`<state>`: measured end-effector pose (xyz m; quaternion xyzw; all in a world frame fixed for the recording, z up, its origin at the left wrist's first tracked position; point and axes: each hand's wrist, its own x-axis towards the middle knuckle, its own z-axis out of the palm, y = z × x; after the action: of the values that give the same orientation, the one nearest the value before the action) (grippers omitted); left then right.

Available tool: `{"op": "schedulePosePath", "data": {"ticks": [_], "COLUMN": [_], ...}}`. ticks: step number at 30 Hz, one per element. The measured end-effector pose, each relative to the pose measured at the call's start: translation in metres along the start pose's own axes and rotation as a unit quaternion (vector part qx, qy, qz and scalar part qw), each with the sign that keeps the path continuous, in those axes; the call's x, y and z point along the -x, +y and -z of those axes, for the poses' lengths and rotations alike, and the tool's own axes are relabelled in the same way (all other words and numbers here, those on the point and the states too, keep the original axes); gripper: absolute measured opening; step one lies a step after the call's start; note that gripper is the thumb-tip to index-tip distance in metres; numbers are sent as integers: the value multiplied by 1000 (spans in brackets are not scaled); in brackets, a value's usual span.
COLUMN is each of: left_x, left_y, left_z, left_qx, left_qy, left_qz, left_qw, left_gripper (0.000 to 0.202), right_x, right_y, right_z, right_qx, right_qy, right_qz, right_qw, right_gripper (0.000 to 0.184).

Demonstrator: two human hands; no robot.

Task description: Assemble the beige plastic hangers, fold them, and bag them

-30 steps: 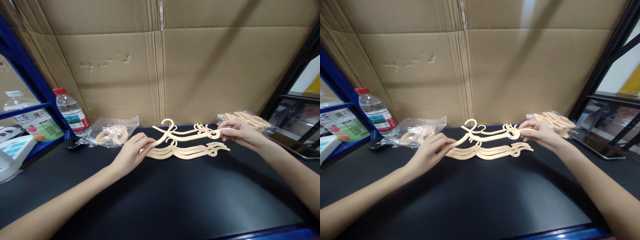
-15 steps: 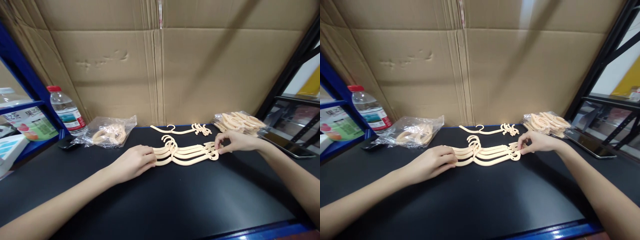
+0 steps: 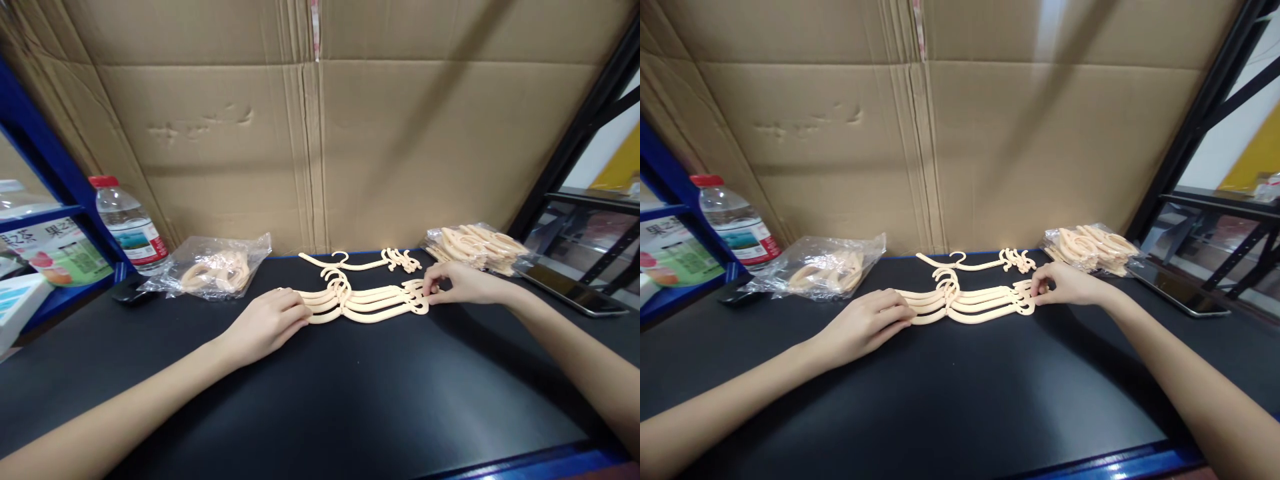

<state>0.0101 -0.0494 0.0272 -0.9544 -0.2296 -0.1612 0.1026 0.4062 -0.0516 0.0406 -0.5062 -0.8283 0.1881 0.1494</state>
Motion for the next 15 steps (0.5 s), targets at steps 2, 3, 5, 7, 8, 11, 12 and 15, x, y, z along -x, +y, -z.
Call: {"op": "schedulePosePath", "data": {"ticks": [2,3,5,7,8,11,12,15], "left_x": [0,1,2,3,4,5,6,6], "left_y": [0,0,0,0,0,0,0,1], "left_z": [-1,-1,-2,-4,-4,-6,-6,-6], "left_qx": [0,2,8,17,21,31,34,32], "left_qy": [8,12,23,41,49,73,82,109], "left_qz": [3,4,7,12,14,20,22,36], "left_qw": [1000,1000,1000,999,998,997,996,993], "left_gripper": [20,20,19,16,15,16,17,16], "right_x": [0,1,2,3,3,1,-1,-7], "right_y": [-2,-2,-3,-3,-3,-4,-5,-7], "right_z": [-1,-1,-1,0,0,-1,-2,-7], "right_qx": [0,-2,-6,-7,-7,-26,-41,-105], "right_qy": [-7,-8,-2,11,21,81,110,185], "right_qz": [-5,-8,-11,-4,2,8,2,-26], "right_qw": [1000,1000,1000,1000,1000,996,993,977], "right_gripper": [18,18,19,20,21,24,25,31]}}
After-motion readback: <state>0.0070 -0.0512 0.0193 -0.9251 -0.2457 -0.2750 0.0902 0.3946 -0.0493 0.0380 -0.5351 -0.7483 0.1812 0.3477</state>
